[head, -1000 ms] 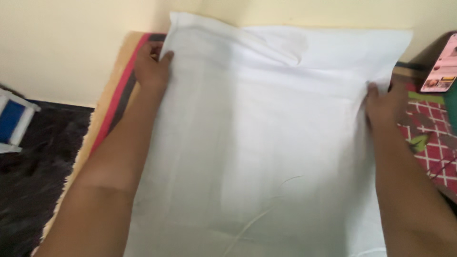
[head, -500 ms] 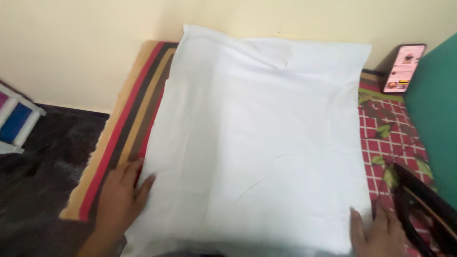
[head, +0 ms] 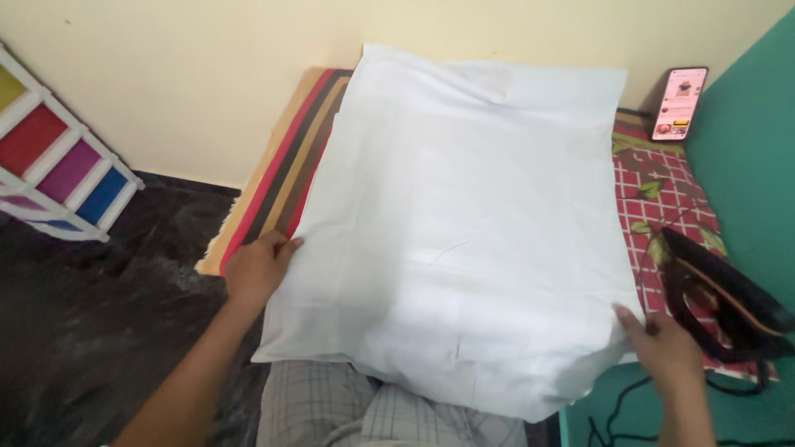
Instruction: The person irons a white shirt laid flat on a table. They use a black electric iron to smooth the fabric, moving it back and forth across the surface. The person adjusts the shirt's position with their hands to ensure even coverage and smooths out wrinkles as they work.
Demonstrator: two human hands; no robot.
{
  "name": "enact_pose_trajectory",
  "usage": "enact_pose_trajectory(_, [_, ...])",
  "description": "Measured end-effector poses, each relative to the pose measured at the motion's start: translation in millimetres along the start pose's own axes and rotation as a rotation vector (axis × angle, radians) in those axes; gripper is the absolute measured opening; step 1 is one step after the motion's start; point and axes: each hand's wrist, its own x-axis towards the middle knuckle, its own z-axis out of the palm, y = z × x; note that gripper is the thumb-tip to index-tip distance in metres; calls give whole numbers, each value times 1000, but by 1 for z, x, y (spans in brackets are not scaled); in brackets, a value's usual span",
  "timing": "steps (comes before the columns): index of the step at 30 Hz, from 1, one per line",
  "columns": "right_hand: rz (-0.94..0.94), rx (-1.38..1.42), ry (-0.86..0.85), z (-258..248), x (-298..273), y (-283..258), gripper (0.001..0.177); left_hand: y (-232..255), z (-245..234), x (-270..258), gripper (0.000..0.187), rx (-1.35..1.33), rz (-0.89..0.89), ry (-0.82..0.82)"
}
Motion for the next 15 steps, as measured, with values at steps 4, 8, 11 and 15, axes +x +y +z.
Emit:
enact_pose_trajectory(4, [-26, 210, 21, 5, -15, 6, 60, -2, -13, -14, 43, 32, 68, 93])
enact_pose_trajectory(8, [-32, 370, 108, 17, -36, 19, 48, -10, -17, -28, 45, 59, 103, 147])
enact_pose_trajectory(11, [-146, 256, 208, 28, -43, 30, 54, -12, -19, -32, 46, 81, 126, 162])
enact_pose_trajectory(15, [-49, 176, 178, 34, -40, 38, 58, -12, -20, -35, 47, 97, 116, 138])
